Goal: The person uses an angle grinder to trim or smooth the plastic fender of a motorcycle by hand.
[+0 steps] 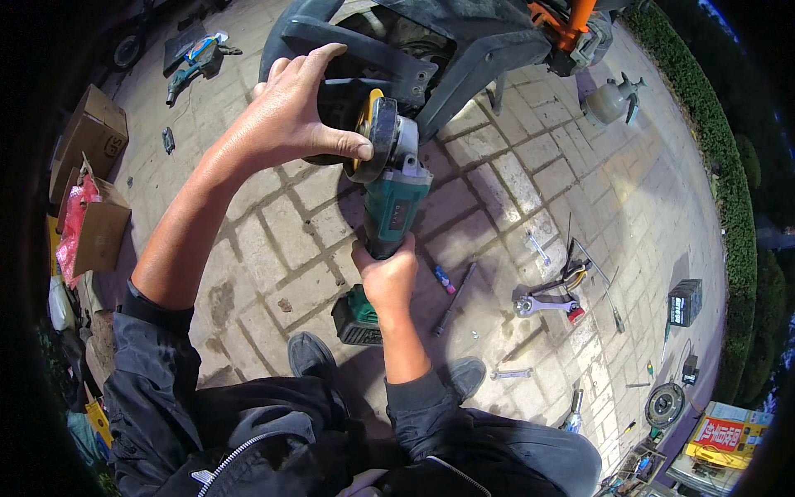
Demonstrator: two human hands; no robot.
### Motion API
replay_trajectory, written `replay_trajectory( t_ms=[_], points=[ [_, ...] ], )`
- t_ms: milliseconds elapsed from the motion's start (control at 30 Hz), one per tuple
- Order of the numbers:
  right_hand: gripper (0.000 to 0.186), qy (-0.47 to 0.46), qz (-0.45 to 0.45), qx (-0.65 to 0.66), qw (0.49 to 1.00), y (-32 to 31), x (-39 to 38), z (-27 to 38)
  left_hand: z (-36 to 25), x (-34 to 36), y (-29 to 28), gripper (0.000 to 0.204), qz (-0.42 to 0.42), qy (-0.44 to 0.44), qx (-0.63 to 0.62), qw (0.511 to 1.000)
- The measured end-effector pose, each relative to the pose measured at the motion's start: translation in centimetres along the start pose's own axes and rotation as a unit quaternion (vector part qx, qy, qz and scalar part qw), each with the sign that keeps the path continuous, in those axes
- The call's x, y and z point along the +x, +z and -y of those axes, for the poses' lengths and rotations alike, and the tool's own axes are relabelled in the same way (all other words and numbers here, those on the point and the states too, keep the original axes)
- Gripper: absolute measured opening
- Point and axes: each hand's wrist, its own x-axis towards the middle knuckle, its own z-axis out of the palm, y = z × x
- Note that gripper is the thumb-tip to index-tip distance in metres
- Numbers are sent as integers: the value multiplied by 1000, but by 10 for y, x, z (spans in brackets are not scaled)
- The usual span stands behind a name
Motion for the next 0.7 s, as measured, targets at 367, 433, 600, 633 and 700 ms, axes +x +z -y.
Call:
replay_trajectory(
  t_ms=[367,433,600,633,700],
  points=[
    [46,10,-4,-14,1000,-2,-4,-10,0,0,0,126,2,-8,0,1000],
    [45,27,-1,24,999,-5,-7,-9,-2,0,-2,123,8,-12,-10,1000],
    [47,60,-13,49,997,-23,-8,-10,5,-1,-3,114,-11,16,-15,1000],
    [47,56,-31,56,996,-31,-4,-12,6,-3,1,105,-17,14,-15,1000],
    [46,62,-32,165,984,-44,7,-12,4,-4,-3,97,-9,9,-6,1000]
  ],
)
